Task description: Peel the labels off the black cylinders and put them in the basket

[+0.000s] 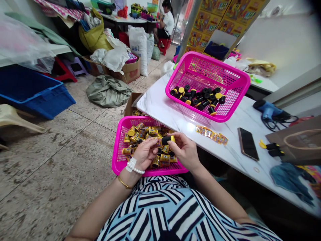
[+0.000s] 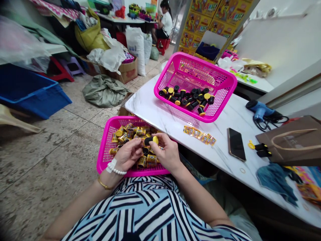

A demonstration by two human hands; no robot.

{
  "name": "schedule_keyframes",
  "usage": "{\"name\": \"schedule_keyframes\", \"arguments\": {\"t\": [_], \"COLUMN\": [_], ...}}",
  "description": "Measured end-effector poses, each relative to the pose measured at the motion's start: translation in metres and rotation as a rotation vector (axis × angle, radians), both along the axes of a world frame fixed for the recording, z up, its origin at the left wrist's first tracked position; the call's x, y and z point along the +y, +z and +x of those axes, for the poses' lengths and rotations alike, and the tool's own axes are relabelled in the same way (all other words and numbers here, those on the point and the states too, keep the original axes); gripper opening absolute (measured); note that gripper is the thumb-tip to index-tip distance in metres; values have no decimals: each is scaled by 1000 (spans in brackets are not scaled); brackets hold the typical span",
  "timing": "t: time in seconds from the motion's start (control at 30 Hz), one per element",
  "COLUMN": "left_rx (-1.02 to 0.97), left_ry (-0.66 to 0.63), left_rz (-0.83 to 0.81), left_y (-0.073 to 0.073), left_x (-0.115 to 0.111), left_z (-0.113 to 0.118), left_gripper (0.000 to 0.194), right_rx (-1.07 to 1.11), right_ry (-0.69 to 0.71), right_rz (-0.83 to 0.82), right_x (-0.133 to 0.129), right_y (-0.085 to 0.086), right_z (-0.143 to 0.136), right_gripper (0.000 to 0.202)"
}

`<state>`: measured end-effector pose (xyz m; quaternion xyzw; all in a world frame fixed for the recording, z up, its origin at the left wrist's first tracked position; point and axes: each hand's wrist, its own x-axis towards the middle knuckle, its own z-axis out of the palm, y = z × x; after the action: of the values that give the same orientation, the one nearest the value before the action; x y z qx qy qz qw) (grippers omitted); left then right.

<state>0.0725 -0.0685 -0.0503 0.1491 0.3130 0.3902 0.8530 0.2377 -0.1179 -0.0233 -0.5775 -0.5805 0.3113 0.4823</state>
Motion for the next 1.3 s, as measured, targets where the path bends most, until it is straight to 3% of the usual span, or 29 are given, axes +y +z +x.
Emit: {"name": "schedule_keyframes", "arguments": {"t": [0.13, 0.3, 0.43, 0.6, 0.73, 0.87, 0.97, 1.17, 1.3], "left_rx": [-60, -19, -71, -127, -133, -100, -59, 68, 160], "left_ry": [-39, 1, 37, 32, 22, 23, 31, 88, 132], "left_rz": [-55, -31, -138, -198, -226, -228, -201, 13, 84], "left_y": [-2, -4, -4, 2, 8, 7, 4, 4, 12], "left_x": [0, -1, 1, 2, 0, 0, 0, -7, -10], "left_z": [-2, -1, 0, 4, 7, 8, 9, 10, 9], "left_gripper": [24, 19, 8, 3, 2, 3, 7, 25, 36], "right_rx": [18, 231, 386, 520, 422, 164, 16, -80, -68], "right_ry": [-8, -3, -60, -91, -70, -75, -46, -48, -53], "right_rz": [-55, -72, -126, -156, -108, 8, 1, 49, 129], "right_x": [-1, -6, -5, 0, 2, -3, -6, -6, -7], "right_y": [-4, 3, 9, 0, -6, -6, -7, -10, -2], "right_z": [-3, -6, 0, 2, -2, -3, -2, 1, 5], "right_gripper": [23, 23, 26, 28, 24, 23, 25, 18, 22]}}
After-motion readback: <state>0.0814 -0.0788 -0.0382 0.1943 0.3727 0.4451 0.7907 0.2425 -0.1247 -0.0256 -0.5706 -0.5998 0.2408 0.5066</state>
